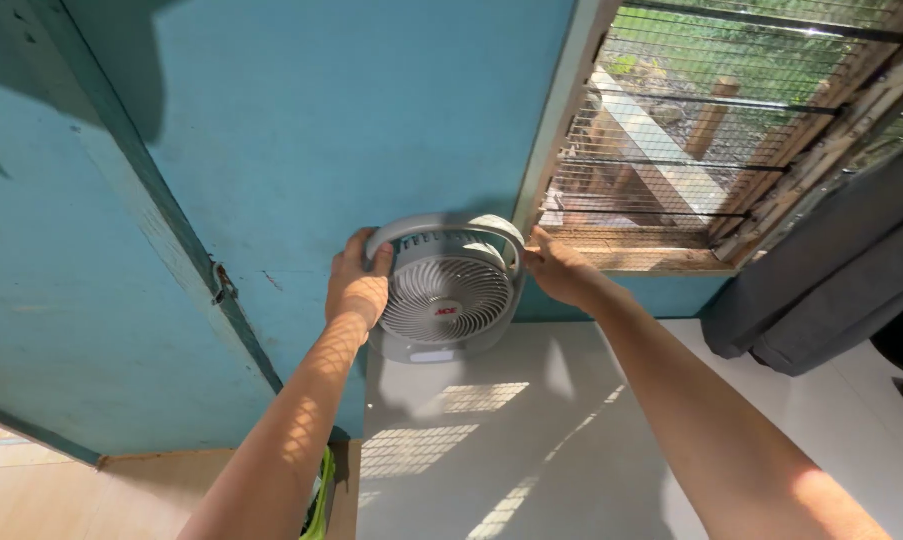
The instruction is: The person sprays a white desk surface with a blue spray bottle and wipes it with a purple cloth. They then reposition a desktop fan, a computer monitor, keyboard, and mouse, and arrange several books and notebooks on the desk.
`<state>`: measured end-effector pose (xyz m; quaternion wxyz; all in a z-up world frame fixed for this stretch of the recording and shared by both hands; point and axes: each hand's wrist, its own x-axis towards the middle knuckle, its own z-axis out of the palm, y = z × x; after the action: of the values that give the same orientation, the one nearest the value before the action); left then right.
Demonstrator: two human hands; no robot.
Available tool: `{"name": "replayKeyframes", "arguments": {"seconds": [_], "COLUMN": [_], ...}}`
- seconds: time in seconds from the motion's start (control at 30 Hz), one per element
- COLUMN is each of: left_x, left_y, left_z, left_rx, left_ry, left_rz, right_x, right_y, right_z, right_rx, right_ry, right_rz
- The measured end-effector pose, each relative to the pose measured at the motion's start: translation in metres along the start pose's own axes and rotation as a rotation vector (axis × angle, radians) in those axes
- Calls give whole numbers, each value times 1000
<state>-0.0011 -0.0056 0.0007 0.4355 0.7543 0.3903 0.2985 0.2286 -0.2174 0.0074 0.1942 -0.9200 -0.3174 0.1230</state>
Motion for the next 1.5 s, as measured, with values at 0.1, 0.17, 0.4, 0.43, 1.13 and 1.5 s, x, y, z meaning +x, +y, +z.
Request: {"name": "replayKeyframes", "arguments": {"seconds": [0.1,0.17,0.4,0.43,1.13,1.5], "left_x": [-17,-35,-130,-144,-468,-556], "left_y": [9,19,53,58,260,214], "left_z": [0,2,38,47,186,233], "left_rx": [21,60,126,111,-75,-258], "left_ry": [67,161,130,91,-427,-650], "left_rz": [-61,-20,311,357,628,339], "right_x": [-21,-39,-126,-140,-419,-500], "right_y": [11,22,81,89,350,395], "right_z": [-19,-35,-70,-73,-177,-140], "right_rx": [-17,-107,-54,-70,-73,77], "right_ry": [1,13,18,23,-213,-223], "right_rz": [12,-29,-48,-61,38,237]}}
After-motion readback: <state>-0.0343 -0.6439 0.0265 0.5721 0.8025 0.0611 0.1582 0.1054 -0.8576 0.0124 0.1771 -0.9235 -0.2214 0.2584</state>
